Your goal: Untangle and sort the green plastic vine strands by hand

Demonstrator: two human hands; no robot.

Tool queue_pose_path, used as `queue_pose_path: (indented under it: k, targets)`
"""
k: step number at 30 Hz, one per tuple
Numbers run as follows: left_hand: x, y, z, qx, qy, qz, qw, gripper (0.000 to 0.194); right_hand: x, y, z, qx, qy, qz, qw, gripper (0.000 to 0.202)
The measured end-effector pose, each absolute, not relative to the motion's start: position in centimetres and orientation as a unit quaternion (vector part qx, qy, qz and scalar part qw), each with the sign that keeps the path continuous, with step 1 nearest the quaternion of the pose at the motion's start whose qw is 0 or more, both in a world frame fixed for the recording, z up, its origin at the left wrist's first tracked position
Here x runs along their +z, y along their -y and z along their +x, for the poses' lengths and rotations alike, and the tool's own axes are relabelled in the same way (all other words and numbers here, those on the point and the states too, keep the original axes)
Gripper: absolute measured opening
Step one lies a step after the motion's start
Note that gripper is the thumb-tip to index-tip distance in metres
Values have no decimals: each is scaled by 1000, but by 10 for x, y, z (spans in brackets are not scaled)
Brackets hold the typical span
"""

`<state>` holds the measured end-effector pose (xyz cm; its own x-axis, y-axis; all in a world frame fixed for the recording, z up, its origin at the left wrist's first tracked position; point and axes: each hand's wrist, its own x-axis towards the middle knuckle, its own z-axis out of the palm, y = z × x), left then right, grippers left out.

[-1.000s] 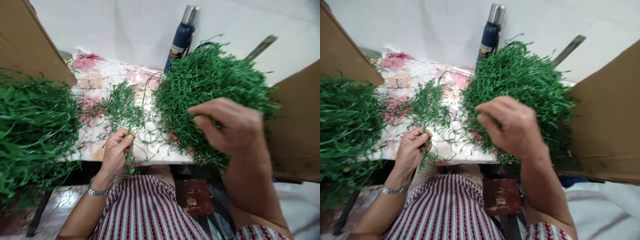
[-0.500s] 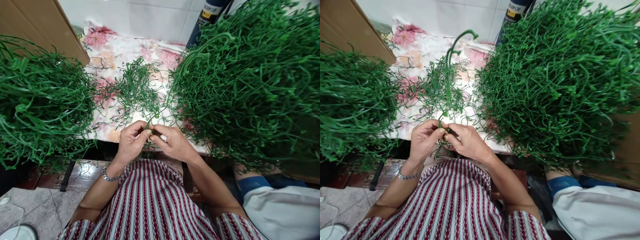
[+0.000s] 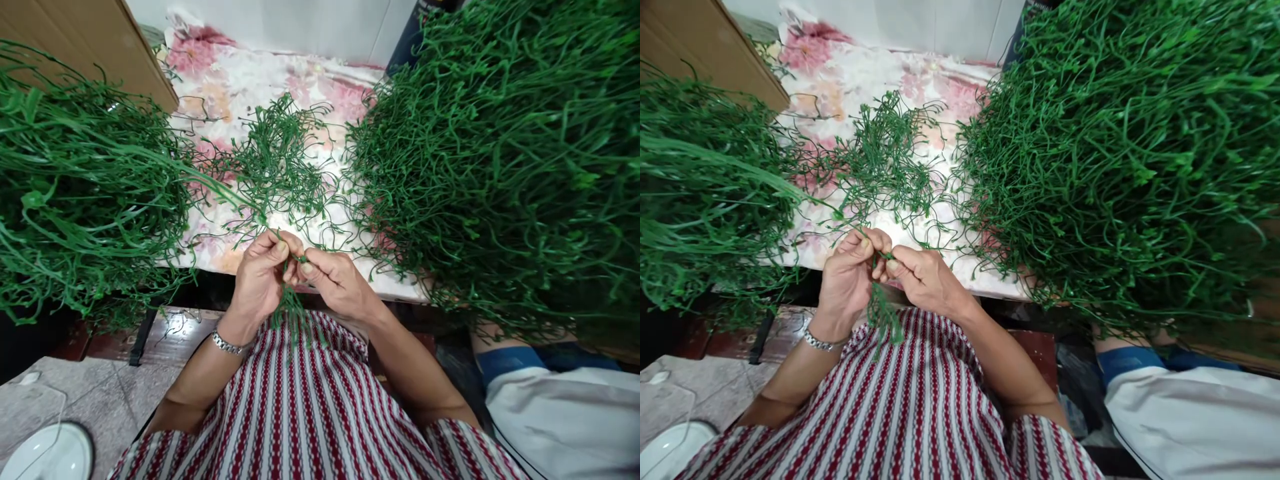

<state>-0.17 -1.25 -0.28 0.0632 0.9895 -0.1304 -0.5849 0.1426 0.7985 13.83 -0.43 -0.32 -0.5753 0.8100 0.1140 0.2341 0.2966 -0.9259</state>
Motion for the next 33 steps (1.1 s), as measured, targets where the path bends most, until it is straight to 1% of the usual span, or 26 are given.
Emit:
queue_pose_path:
  k: [3,6,9,15,23,28,31,33]
  targets:
    - [-2,13,-3,560,-339,243,716,14,-12,2,137,584,691,-292,311,35]
    - [-3,16,-3,553,-338,215,731,12,-19,1,137,641,644,-270,320,40]
    - [-3,19,-1,553,-347,206,729,11,-18,4,139,670,614,-263,324,38]
    - [1,22,3,536,-328,211,748,14,-10,12,147,685,609,-245,317,34]
    - [10,18,5,524,-328,241,748,18,-9,11,153,633,665,-242,313,31]
    - [0,11,5,525,-351,322,705,17,-4,6,154,508,716,-326,350,29]
    - [-9,10,2,480,-349,364,718,23,-2,5,153,472,751,-346,305,28]
    - [-12,10,-2,449,-369,407,705,24,-3,6,153,433,779,-361,274,28]
